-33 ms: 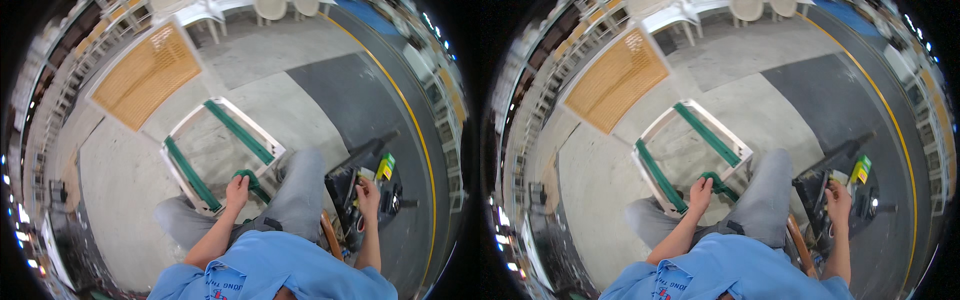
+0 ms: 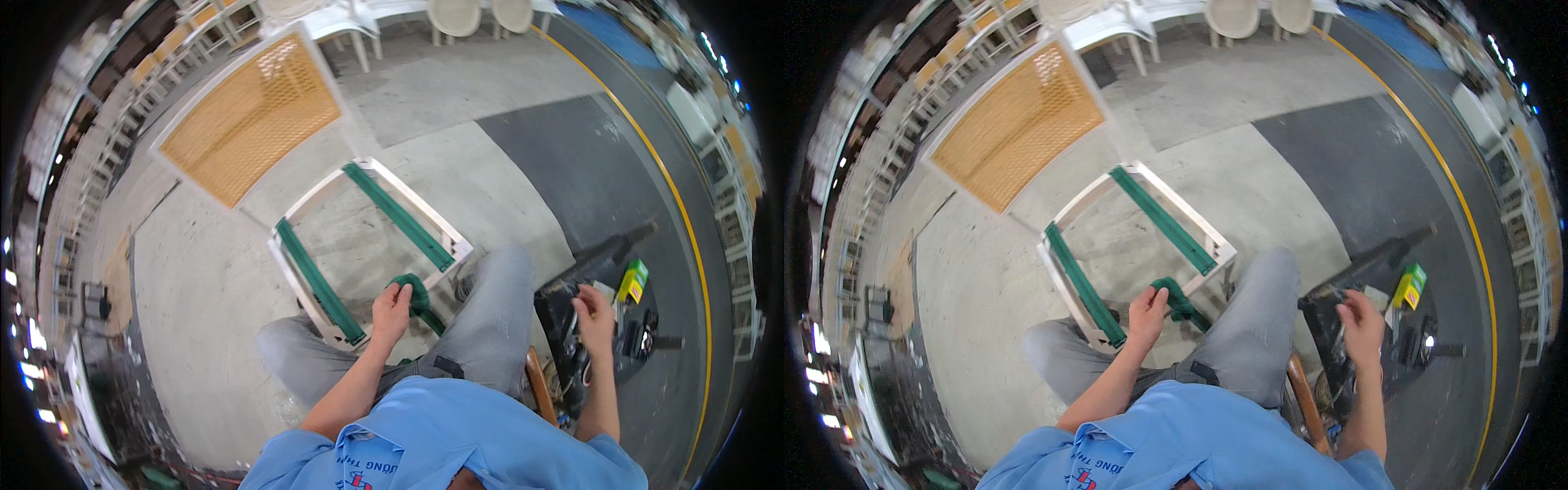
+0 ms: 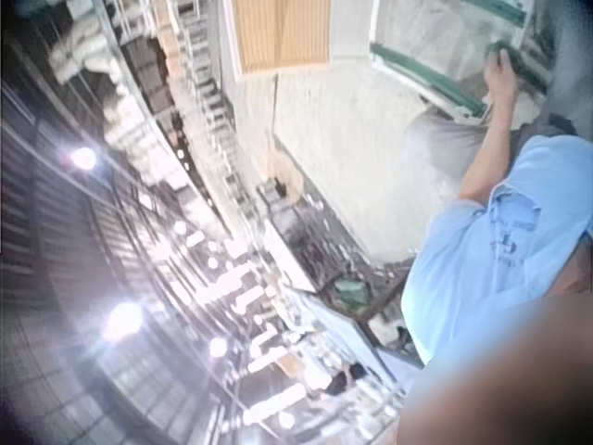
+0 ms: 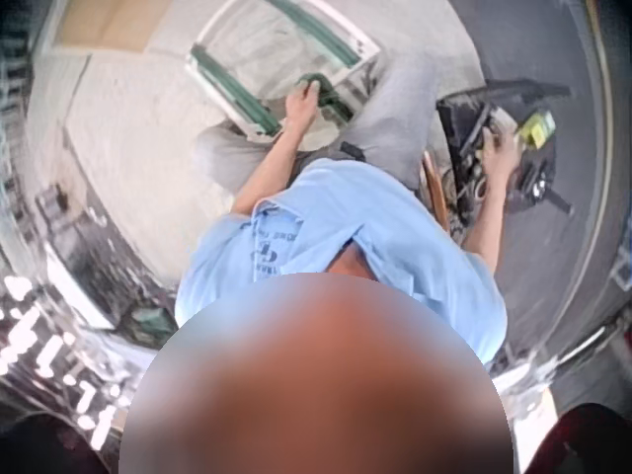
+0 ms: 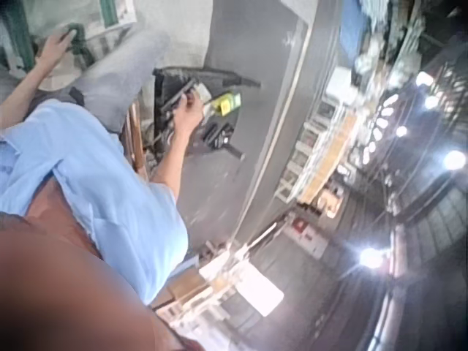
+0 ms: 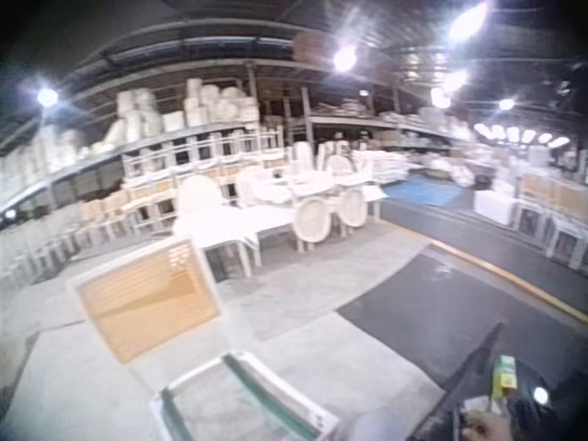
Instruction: The person attaches a protective sheet to a chair seat using a staple gun, then moves to another chair and staples green webbing straps across the seat frame.
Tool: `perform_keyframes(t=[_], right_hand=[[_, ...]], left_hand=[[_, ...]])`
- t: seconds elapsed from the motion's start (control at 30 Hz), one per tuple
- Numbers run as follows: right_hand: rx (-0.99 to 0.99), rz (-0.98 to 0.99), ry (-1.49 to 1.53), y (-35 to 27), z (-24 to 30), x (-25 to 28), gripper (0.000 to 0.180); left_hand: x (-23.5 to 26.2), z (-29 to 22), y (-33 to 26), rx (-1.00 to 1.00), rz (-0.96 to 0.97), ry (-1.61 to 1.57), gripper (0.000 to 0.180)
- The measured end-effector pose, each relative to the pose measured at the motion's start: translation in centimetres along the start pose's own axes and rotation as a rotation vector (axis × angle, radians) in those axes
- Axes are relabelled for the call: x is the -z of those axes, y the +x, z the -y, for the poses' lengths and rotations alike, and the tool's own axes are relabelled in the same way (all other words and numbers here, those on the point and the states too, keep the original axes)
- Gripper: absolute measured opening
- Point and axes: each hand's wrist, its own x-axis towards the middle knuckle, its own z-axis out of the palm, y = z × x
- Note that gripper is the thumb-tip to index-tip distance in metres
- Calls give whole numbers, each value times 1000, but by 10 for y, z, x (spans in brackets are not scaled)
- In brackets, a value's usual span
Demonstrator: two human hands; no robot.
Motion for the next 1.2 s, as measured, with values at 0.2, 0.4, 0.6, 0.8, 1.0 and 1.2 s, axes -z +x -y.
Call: perform_keyframes(t=[0.2, 0.4, 0.6, 0.8, 1.0, 1.2], right_hand=[[415, 702, 364, 33, 163, -178, 55], [187, 1173, 394, -2, 220, -254, 20], [123, 1334, 177, -1, 192, -264, 30], [138, 1005, 648, 29, 235, -275, 42], [166, 878, 694, 32, 284, -283, 30], [442, 802, 546, 34, 290, -290, 17]], left_hand=[[49, -104, -20, -199, -63, -204, 33], [109, -110, -26, 22, -74, -826, 14], [128, -82, -10, 75, -211, -864, 9], [101, -75, -16, 123, -237, -779, 10], [93, -65, -18, 106, -230, -797, 11], [104, -72, -5, 100, -280, -920, 10]])
